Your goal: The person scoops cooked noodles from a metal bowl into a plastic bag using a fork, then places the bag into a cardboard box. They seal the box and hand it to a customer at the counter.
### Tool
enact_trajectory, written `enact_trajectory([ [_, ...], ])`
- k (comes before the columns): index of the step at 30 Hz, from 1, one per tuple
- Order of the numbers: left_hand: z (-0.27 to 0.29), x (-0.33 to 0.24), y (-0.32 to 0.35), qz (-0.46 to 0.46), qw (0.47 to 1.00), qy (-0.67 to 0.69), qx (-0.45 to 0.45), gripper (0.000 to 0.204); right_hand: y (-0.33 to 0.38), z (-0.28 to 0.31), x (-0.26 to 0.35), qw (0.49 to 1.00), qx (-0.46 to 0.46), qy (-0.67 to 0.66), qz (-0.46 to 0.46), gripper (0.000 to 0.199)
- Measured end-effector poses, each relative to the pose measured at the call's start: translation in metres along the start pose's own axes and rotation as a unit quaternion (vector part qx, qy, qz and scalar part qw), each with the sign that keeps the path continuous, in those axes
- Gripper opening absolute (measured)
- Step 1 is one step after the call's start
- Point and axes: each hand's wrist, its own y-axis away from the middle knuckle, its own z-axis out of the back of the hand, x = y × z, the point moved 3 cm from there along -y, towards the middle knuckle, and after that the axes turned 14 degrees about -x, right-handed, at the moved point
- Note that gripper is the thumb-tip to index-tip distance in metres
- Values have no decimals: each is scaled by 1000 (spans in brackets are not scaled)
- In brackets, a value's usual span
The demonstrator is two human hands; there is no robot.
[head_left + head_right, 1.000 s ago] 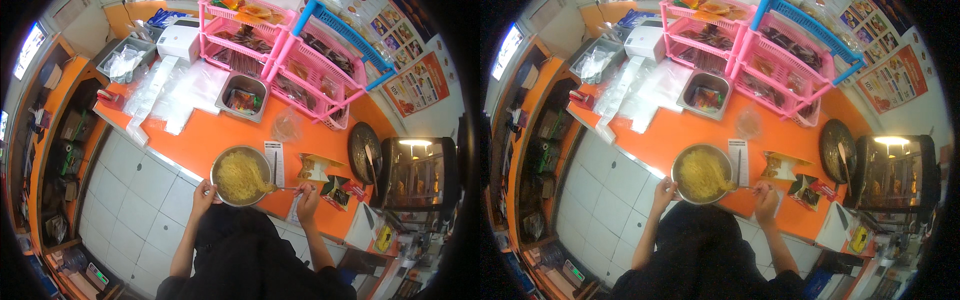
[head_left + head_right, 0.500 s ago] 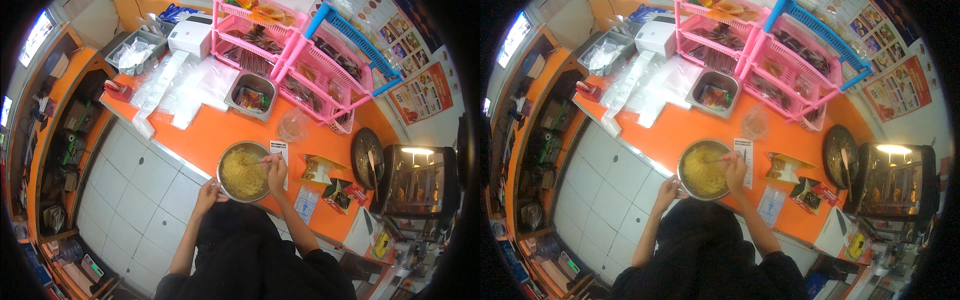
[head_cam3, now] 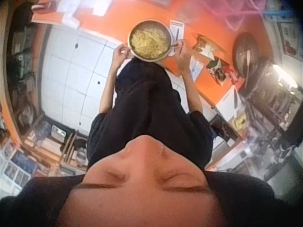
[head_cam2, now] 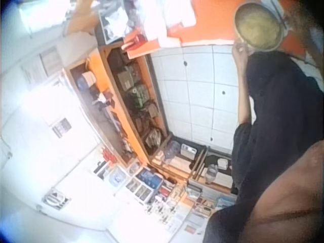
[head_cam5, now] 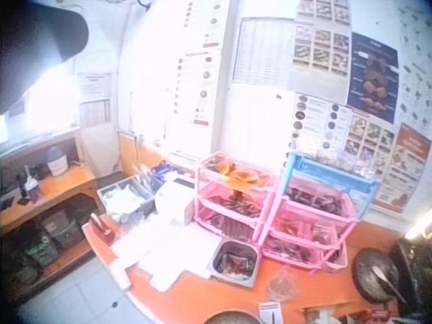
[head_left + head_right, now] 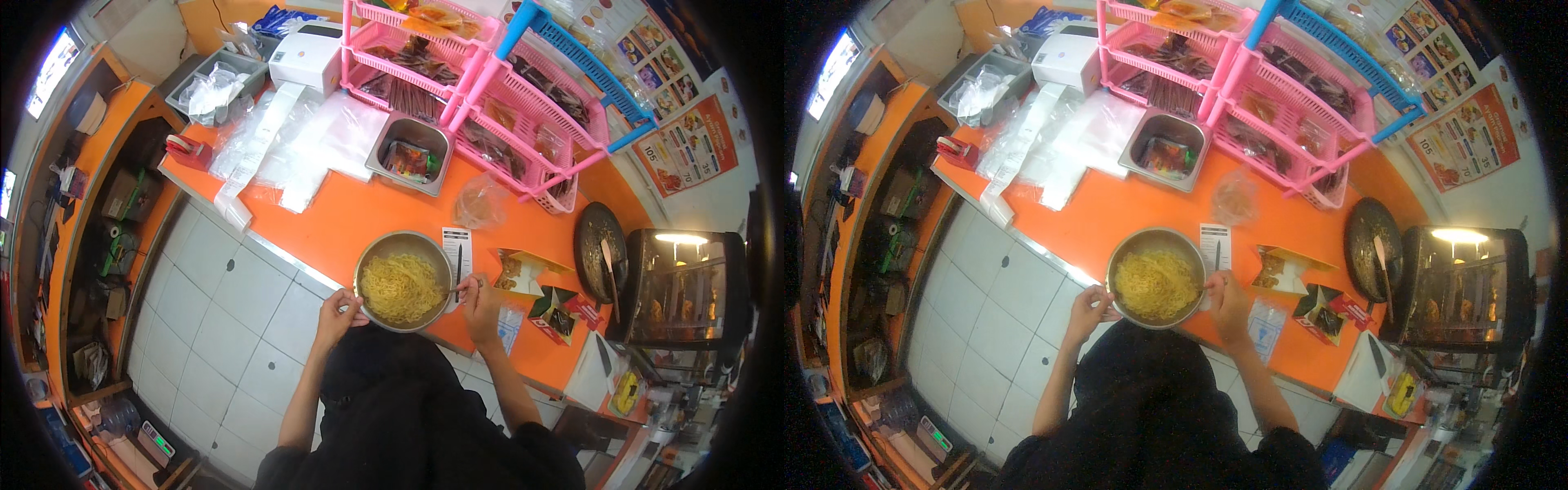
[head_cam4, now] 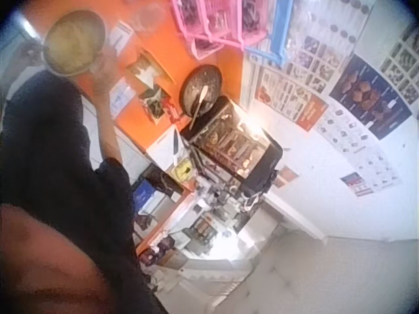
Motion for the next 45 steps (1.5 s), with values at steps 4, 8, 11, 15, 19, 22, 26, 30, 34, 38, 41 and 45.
enact_trajectory([
  [4,-4,0,11,25,999,11,-22,16,46,-20,-56,944,-82,-131,-292,28],
  [8,-5,2,15,26,999,22,-6,15,74,-47,-71,881,-181,-258,-351,28],
  [11,-8,-2,17,20,1000,20,-3,15,67,-52,-67,838,-240,-321,-371,27],
  [15,-9,-2,17,16,1000,17,2,16,46,-55,-76,825,-285,-362,-327,26],
  [19,-6,1,13,19,999,20,19,18,20,-55,-69,842,-306,-344,-282,25],
  [22,-6,-1,14,20,1000,12,17,18,0,-54,-50,858,-316,-322,-247,26],
  [26,-9,-4,15,31,999,24,11,17,-15,-58,-41,937,-243,-233,-99,27],
  [30,-14,-7,15,38,998,39,11,14,-3,-75,-50,970,-165,-173,-47,26],
  [34,-14,-2,13,34,998,44,21,12,-13,-69,-31,980,-66,-179,-65,26],
  [38,-15,7,15,66,996,61,28,12,-37,-23,32,993,-38,-95,59,24],
  [41,-17,3,16,53,997,52,35,12,-48,8,61,981,-63,-72,170,23],
  [45,-19,6,15,54,997,48,39,11,-39,31,67,997,-50,-30,52,15],
])
